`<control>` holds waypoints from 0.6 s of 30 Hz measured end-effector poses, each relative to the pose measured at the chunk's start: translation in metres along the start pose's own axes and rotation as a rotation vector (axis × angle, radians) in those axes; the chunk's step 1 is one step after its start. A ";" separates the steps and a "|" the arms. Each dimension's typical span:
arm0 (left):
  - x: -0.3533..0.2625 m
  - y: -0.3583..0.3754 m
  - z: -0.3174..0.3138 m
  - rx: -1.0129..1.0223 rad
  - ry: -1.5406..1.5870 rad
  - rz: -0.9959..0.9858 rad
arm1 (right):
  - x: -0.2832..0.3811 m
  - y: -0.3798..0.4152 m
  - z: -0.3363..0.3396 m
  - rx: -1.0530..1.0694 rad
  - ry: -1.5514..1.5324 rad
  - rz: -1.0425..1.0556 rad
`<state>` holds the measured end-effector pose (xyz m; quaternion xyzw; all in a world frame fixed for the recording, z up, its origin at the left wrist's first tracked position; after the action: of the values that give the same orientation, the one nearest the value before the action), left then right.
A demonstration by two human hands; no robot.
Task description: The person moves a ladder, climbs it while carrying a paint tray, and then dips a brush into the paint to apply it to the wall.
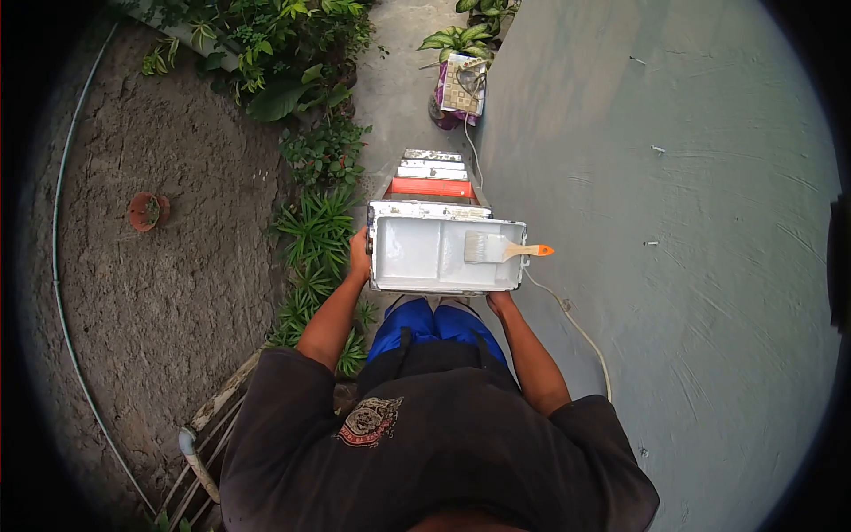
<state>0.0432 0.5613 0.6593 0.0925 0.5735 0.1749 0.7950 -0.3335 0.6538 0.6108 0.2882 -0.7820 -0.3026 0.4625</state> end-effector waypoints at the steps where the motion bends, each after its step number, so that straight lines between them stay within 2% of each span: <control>1: 0.001 0.001 0.000 0.011 -0.016 -0.013 | 0.000 0.001 0.002 -0.001 -0.001 -0.002; 3: -0.003 0.002 -0.001 0.004 -0.047 -0.074 | -0.002 -0.003 0.002 0.042 0.004 -0.026; 10: -0.006 0.000 -0.002 0.039 -0.068 -0.025 | -0.010 -0.015 0.027 0.041 0.239 -0.016; 12: -0.023 0.004 0.001 0.017 -0.153 -0.169 | -0.014 -0.017 0.028 0.056 0.275 -0.022; 13: -0.019 0.002 -0.001 0.086 -0.140 -0.093 | -0.013 -0.014 0.028 0.049 0.272 -0.012; 14: -0.024 0.000 -0.002 0.091 -0.138 -0.106 | -0.010 -0.013 0.028 0.041 0.341 -0.007; 16: 0.000 -0.004 -0.003 0.060 -0.008 -0.058 | 0.004 -0.010 0.018 0.027 0.400 0.017; 18: 0.025 -0.012 -0.006 0.071 0.016 -0.094 | 0.017 -0.004 0.008 0.019 0.578 -0.030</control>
<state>0.0468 0.5596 0.6314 0.0922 0.5893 0.1174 0.7940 -0.3473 0.6405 0.6139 0.3782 -0.6162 -0.2075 0.6589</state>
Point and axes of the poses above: each hand's wrist, its own y-axis away from the middle knuckle, its own z-axis out of the back of the hand, x = y × z, the point moved 8 cm from there along -y, towards the middle knuckle, and after that the axes turned 7 degrees about x, right-handed, at the moved point
